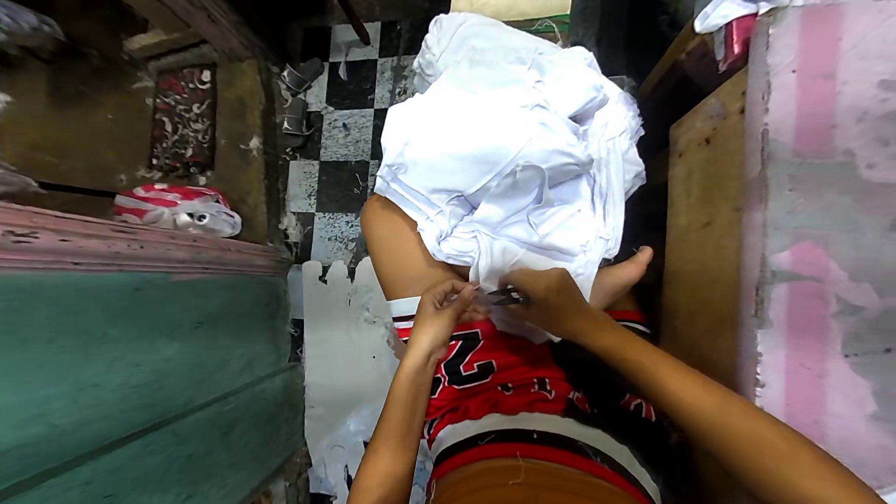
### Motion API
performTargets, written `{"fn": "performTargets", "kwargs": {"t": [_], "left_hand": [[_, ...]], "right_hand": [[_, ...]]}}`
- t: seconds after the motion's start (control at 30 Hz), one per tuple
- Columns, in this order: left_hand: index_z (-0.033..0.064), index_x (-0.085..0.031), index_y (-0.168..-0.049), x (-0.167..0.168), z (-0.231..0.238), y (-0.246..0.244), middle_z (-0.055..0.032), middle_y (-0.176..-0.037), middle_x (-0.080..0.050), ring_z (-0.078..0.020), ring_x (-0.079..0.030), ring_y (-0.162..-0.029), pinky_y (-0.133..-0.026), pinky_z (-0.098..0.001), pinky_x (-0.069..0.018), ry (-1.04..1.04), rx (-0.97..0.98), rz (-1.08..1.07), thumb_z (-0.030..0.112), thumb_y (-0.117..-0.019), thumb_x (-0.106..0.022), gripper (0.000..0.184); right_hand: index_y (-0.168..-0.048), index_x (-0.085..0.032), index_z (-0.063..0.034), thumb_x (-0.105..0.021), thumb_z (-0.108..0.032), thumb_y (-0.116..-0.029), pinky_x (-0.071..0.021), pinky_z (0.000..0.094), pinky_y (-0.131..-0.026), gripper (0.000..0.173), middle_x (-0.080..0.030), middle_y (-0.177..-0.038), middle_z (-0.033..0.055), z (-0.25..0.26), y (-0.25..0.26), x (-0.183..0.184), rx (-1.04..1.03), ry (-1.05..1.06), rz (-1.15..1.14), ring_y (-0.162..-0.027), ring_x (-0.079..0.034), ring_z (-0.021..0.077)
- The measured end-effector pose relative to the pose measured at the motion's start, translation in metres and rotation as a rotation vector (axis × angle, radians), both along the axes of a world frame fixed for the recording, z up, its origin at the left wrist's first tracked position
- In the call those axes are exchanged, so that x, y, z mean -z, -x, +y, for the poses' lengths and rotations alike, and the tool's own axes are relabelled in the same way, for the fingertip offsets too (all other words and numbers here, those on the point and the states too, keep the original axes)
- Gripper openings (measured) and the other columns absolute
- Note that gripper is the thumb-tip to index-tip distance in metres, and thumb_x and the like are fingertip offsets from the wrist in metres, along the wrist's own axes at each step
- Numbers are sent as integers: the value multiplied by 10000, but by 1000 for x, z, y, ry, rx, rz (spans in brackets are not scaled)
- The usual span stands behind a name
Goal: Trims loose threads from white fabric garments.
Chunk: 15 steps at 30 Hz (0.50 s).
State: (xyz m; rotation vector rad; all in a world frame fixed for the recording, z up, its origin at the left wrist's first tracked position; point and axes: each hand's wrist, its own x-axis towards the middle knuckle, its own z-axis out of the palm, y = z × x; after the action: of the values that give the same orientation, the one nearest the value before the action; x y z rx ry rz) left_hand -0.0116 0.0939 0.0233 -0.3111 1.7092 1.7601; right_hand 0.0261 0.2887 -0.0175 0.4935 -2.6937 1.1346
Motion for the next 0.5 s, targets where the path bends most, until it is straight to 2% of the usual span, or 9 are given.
{"fn": "performTargets", "kwargs": {"t": [0.07, 0.13, 0.2, 0.3, 0.33, 0.37, 0.43, 0.5], "left_hand": [[-1, -581, -943, 2, 6, -6, -45, -888, -723, -134, -742, -849, -865, -301, -613, -157, -71, -96, -67, -1032, -463, 162], [0, -575, -948, 9, 13, -14, -79, -981, -732, -155, -739, -940, -927, -321, -594, -210, -92, -83, -75, -1019, -481, 140], [-18, -581, -960, 18, 19, -23, -103, -1069, -723, -157, -731, -981, -938, -322, -590, -185, -77, -14, -67, -1005, -528, 85], [-40, -613, -933, 28, 23, -32, -129, -1117, -714, -145, -727, -981, -910, -314, -602, -102, -58, 146, -41, -963, -620, 31], [-49, -625, -919, 31, 23, -35, -140, -1122, -711, -131, -722, -980, -887, -296, -604, -52, -46, 215, -22, -952, -644, 46], [-53, -642, -907, 33, 24, -37, -152, -1130, -714, -110, -719, -986, -864, -269, -600, 9, -29, 296, 0, -945, -661, 68], [-60, -690, -903, 37, 25, -42, -171, -1127, -730, -78, -719, -997, -842, -223, -584, 108, -11, 465, 28, -931, -681, 92], [-63, -722, -912, 38, 27, -45, -179, -1116, -732, -73, -724, -961, -835, -210, -590, 154, -18, 581, 34, -919, -700, 100]], "right_hand": [[-891, -733, 14, -743, -86, -821, -521, 423, -504, 123, -703, -724, 135, 10, -6, 5, -2, -14, 22, -590, -675, 270], [-903, -737, 6, -733, -83, -834, -535, 438, -518, 113, -702, -728, 133, 20, -10, 6, -1, -40, -18, -606, -682, 280], [-908, -726, 11, -720, -118, -862, -526, 468, -519, 136, -686, -731, 142, 28, -12, 3, -11, -73, -84, -613, -677, 301], [-977, -712, 16, -608, -344, -955, -539, 451, -551, 375, -684, -797, 149, 35, -18, -3, 7, -164, -89, -672, -686, 300], [-1012, -711, 24, -563, -376, -980, -544, 452, -564, 428, -679, -817, 157, 35, -21, -5, 15, -209, -90, -688, -686, 310], [-1033, -706, 34, -542, -360, -1000, -548, 450, -570, 428, -670, -823, 165, 34, -22, -9, 21, -259, -87, -690, -681, 322], [-1020, -698, 60, -581, -262, -998, -557, 457, -560, 343, -663, -812, 192, 27, -22, -15, 35, -350, -73, -673, -684, 353], [-1001, -677, 69, -603, -217, -997, -545, 449, -511, 295, -658, -802, 201, 18, -24, -20, 47, -414, -71, -628, -680, 355]]}}
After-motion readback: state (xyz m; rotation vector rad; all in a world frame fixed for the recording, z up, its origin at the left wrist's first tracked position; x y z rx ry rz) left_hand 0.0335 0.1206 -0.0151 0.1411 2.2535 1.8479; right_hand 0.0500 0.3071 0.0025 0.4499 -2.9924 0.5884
